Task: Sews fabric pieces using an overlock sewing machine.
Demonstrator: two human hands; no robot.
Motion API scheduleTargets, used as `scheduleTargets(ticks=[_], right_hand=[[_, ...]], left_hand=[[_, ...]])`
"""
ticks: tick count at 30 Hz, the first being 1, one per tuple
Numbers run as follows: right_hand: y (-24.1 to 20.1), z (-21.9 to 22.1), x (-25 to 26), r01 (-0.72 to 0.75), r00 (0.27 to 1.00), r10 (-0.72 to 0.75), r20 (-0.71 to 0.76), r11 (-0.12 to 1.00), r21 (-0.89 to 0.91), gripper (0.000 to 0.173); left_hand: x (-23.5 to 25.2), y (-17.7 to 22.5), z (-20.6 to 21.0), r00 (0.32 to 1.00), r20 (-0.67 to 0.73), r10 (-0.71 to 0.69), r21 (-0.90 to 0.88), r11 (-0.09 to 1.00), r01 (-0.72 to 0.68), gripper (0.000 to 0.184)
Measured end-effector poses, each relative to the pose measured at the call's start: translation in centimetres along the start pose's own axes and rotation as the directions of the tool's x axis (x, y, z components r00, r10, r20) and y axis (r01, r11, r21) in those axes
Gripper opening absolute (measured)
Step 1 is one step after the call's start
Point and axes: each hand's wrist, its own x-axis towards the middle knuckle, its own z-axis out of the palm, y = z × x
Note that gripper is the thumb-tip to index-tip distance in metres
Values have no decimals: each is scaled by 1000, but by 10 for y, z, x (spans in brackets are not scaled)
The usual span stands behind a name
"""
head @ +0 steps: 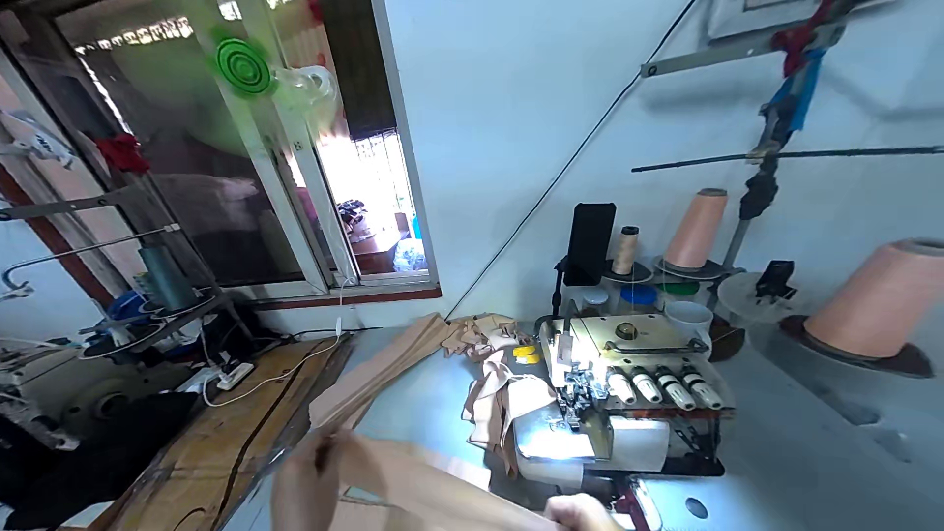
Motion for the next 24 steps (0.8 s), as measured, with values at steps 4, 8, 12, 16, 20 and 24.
scheduleTargets(ticks=[4,8,12,16,20,24], right_hand=[[16,-14,-18,-140,970,164,-178,980,139,15],[-7,15,-10,-88,859,263,-439,921,380,9],[-35,40,-5,-34,784,179,-595,969,247,11],[-49,51,-7,-71,712,112,-693,994,87,13],[-52,54,-9,-5,711,19,-703,1000,21,13],[-55,56,-10,13,699,-21,-715,1000,-17,13]], left_hand=[[-16,-26,10,969,36,-243,128,963,236,27],[-59,21,53,979,179,-92,-301,943,143,22],[-101,80,98,960,274,56,-599,791,125,13],[-120,100,117,945,324,51,-621,765,172,12],[-125,104,119,943,327,62,-624,764,166,11],[-125,104,120,955,285,84,-629,768,120,11]])
